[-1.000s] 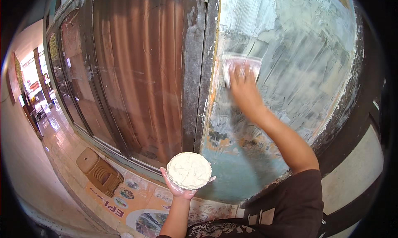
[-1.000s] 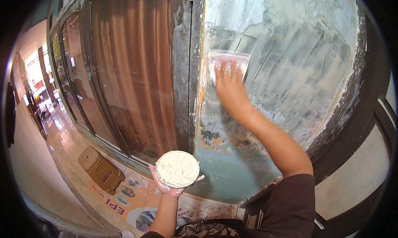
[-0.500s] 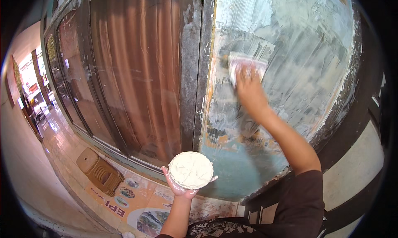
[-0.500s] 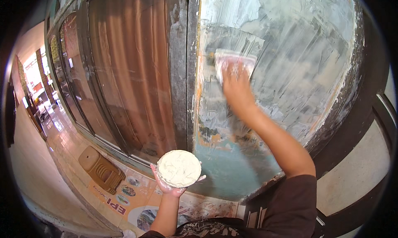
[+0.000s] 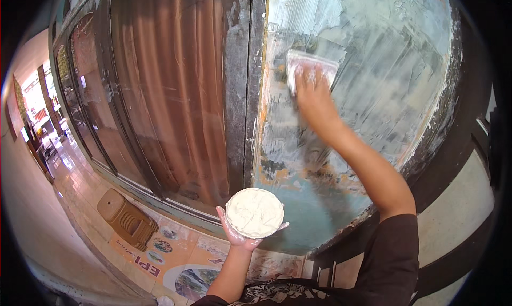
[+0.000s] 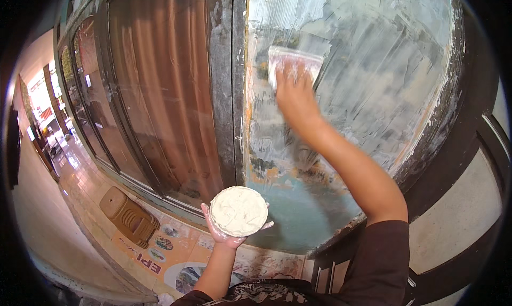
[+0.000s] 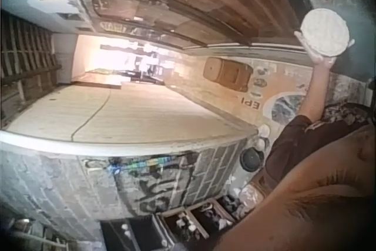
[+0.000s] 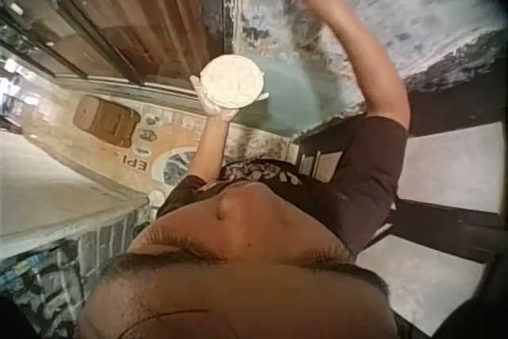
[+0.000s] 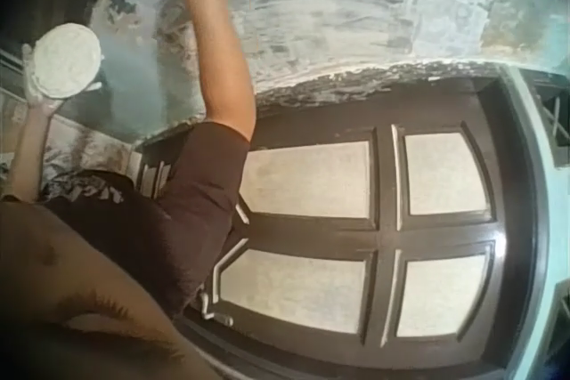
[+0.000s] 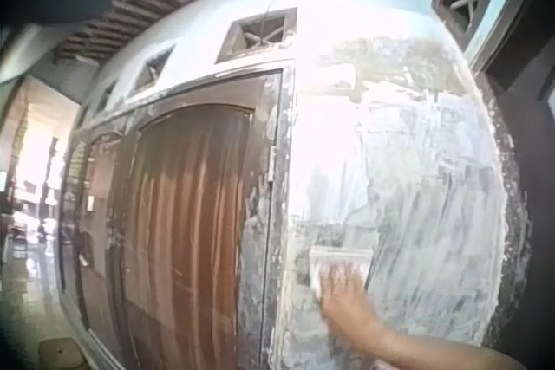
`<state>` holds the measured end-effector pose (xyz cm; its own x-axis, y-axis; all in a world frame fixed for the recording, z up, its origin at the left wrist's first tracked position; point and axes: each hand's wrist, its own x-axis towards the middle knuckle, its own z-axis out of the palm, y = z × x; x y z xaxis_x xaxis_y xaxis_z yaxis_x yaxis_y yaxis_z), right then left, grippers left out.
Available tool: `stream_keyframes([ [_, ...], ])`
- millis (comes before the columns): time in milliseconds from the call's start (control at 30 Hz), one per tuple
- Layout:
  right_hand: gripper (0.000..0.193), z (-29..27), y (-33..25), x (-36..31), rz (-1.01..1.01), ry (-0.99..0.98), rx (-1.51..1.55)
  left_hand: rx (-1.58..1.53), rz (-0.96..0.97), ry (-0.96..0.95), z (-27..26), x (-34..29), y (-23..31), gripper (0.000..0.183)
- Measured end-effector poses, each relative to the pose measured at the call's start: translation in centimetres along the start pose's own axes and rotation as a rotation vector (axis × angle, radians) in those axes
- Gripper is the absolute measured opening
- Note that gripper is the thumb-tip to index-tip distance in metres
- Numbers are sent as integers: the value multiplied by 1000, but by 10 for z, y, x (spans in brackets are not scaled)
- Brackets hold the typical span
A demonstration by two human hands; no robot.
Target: Applying and smoothing putty on a wall using a spatula.
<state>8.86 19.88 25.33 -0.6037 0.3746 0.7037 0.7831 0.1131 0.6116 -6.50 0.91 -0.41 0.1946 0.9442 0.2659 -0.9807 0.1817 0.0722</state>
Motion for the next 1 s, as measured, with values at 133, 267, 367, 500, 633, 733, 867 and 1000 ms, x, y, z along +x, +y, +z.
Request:
stream_keyframes([
  [133, 54, 17, -53, -66, -172, -188, 279, -29, -31, 25, -2, 1, -8, 105],
  [267, 53, -17, -26, -11, -80, -17, 408, -10, -28, 44, 0, 0, -4, 104],
  [367, 52, -30, 30, 42, -5, 187, 191, -10, -48, 15, 3, 2, -11, 104],
  [500, 53, -1, 2, 21, -11, 131, 55, -44, -41, -19, 3, 1, -9, 104],
  [633, 52, 34, -73, -66, -188, -140, 175, -12, 3, 22, 4, -5, -4, 105],
  [733, 52, 7, -70, -53, -173, -202, 368, -6, 22, 14, 4, -8, 3, 106],
  [867, 52, -27, 7, 40, -25, 167, 348, -1, 31, 4, 7, -6, 1, 105],
  [1000, 52, -12, 24, 50, 94, 206, 169, 0, 32, -12, 11, -4, 1, 106],
])
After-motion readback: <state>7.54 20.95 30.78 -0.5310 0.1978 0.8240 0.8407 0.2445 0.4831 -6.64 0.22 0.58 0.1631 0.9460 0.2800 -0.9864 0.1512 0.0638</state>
